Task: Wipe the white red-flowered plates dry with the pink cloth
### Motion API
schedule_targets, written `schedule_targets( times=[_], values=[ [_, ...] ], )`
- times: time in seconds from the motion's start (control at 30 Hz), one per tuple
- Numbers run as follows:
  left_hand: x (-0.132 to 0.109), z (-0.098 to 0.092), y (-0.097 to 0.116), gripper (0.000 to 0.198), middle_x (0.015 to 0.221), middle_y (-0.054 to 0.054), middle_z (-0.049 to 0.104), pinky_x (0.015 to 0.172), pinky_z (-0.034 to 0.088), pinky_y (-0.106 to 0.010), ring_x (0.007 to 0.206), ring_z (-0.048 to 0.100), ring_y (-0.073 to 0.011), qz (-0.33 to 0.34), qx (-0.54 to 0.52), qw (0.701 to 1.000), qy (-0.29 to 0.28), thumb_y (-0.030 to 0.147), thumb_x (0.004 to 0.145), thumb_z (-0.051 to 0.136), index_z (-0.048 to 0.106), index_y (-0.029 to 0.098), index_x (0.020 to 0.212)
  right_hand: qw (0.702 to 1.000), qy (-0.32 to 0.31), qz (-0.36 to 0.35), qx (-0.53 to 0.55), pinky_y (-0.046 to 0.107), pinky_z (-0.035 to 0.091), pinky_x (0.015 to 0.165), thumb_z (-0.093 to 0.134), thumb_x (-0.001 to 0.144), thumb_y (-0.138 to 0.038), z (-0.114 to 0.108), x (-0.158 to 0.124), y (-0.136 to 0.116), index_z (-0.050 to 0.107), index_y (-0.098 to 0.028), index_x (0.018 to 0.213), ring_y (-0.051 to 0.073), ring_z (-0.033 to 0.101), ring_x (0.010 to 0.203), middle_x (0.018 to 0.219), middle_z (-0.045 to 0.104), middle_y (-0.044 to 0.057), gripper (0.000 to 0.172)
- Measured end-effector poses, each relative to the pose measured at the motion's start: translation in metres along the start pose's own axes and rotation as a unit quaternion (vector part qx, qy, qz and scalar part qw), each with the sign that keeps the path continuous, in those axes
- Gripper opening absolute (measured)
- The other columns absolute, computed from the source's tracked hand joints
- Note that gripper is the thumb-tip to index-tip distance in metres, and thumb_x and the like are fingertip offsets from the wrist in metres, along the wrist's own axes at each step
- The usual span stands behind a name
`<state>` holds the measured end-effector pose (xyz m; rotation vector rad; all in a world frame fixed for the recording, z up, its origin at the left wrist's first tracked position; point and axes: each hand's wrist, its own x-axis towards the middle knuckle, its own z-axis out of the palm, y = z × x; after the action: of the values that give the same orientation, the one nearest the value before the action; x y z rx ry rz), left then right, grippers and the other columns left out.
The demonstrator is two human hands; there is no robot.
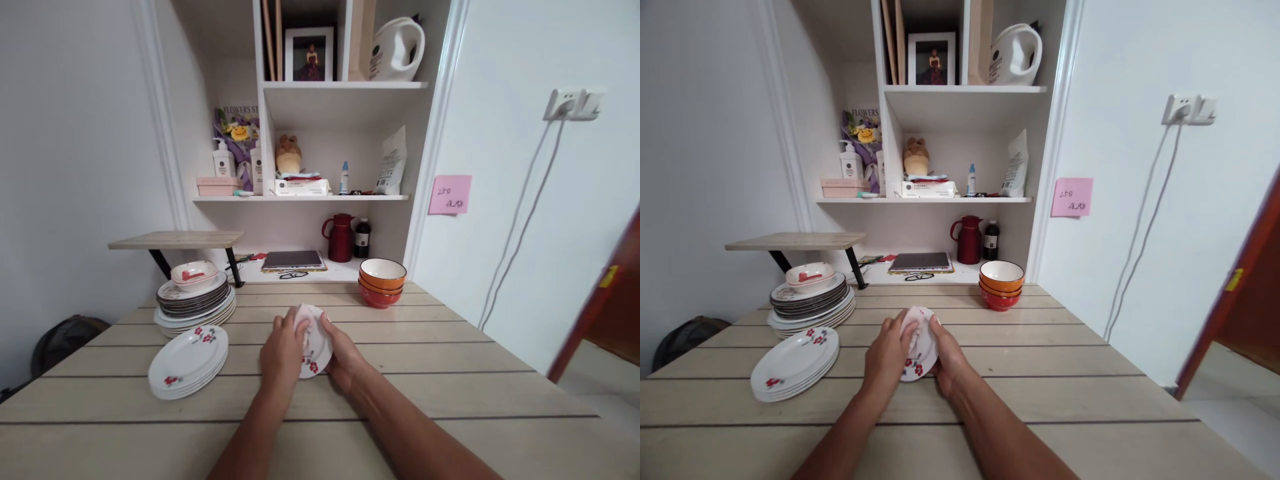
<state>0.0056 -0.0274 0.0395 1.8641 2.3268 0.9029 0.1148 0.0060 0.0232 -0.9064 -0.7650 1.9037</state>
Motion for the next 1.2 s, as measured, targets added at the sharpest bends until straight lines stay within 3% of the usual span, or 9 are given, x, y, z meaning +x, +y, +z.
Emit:
schedule_targets(
  times=[0.13,0.33,0.5,0.6,0.7,0.8,0.87,1.0,1.2],
  values=[
    [0.005,-0.002,-0.01,0.052,0.118,-0.013,0.059,0.07,0.045,-0.032,0.095,0.065,-0.0245,-0.053,0.029,0.998,-0.001,0.048,0.096,0.026,0.046,0.024,0.137,0.999,0.031,-0.013,0.014,0.033,0.053,0.061,0.05,0.09,-0.051,0.0,0.001,0.0,0.062,-0.017,0.114,0.018,0.067,0.066,0.093,0.074,0.008,0.043],
    [-0.015,0.016,0.011,0.045,0.123,-0.008,0.057,0.069,0.046,-0.028,0.092,0.066,-0.0207,0.105,0.045,0.992,-0.06,0.041,0.095,0.041,0.042,0.032,0.139,0.995,0.06,-0.02,0.079,0.028,0.052,0.061,0.051,0.09,-0.05,-0.013,0.005,-0.016,0.064,-0.016,0.103,0.017,0.067,0.064,0.082,0.074,0.006,0.039],
    [-0.023,0.019,0.022,0.049,0.125,-0.008,0.057,0.071,0.046,-0.027,0.094,0.065,-0.021,0.138,0.04,0.987,-0.077,0.038,0.094,0.042,0.038,0.031,0.142,0.998,0.044,0.002,0.047,0.029,0.053,0.064,0.054,0.089,-0.049,-0.016,0.009,-0.016,0.064,-0.014,0.087,0.018,0.066,0.062,0.068,0.071,0.005,0.036],
    [-0.014,0.011,0.013,0.048,0.125,-0.008,0.059,0.074,0.046,-0.028,0.099,0.064,-0.0221,0.111,0.019,0.991,-0.077,0.043,0.094,0.043,0.042,0.031,0.14,1.0,0.019,0.003,0.004,0.03,0.053,0.063,0.054,0.089,-0.049,-0.016,0.011,-0.009,0.065,-0.013,0.094,0.018,0.067,0.062,0.073,0.073,0.007,0.038],
    [-0.004,0.003,0.001,0.046,0.121,-0.009,0.062,0.076,0.046,-0.031,0.103,0.063,-0.0239,0.036,0.01,0.998,-0.048,0.049,0.094,0.037,0.051,0.028,0.133,1.0,0.012,-0.017,-0.018,0.031,0.053,0.061,0.054,0.089,-0.05,-0.015,0.012,-0.004,0.063,-0.015,0.103,0.018,0.066,0.06,0.077,0.073,0.007,0.039],
    [0.003,-0.003,-0.009,0.047,0.115,-0.011,0.066,0.073,0.045,-0.032,0.099,0.064,-0.0252,-0.031,0.024,0.999,-0.026,0.05,0.095,0.03,0.059,0.023,0.121,0.999,0.028,-0.037,-0.023,0.031,0.053,0.059,0.055,0.088,-0.049,-0.013,0.011,-0.002,0.061,-0.017,0.109,0.018,0.067,0.062,0.085,0.075,0.008,0.039],
    [0.004,-0.003,-0.014,0.047,0.11,-0.011,0.068,0.07,0.044,-0.032,0.095,0.066,-0.0257,-0.042,0.033,0.998,-0.034,0.05,0.095,0.03,0.062,0.02,0.113,0.998,0.045,-0.043,-0.01,0.03,0.053,0.059,0.055,0.089,-0.047,-0.011,0.009,-0.003,0.059,-0.018,0.113,0.018,0.068,0.064,0.091,0.075,0.008,0.038],
    [0.0,0.006,-0.009,0.039,0.111,-0.01,0.068,0.072,0.044,-0.03,0.096,0.066,-0.0237,-0.01,0.038,0.998,-0.052,0.041,0.093,0.041,0.056,0.02,0.122,0.997,0.062,-0.035,0.038,0.032,0.055,0.061,0.051,0.091,-0.047,-0.012,0.007,-0.008,0.06,-0.018,0.114,0.019,0.069,0.068,0.09,0.075,0.008,0.039],
    [-0.014,0.018,0.013,0.05,0.123,-0.008,0.063,0.079,0.045,-0.027,0.104,0.063,-0.0214,0.102,0.042,0.989,-0.093,0.024,0.091,0.045,0.04,0.024,0.141,0.996,0.044,-0.016,0.07,0.027,0.051,0.051,0.046,0.093,-0.046,-0.013,0.007,-0.015,0.064,-0.015,0.099,0.017,0.066,0.058,0.074,0.073,0.004,0.037]
  ],
)
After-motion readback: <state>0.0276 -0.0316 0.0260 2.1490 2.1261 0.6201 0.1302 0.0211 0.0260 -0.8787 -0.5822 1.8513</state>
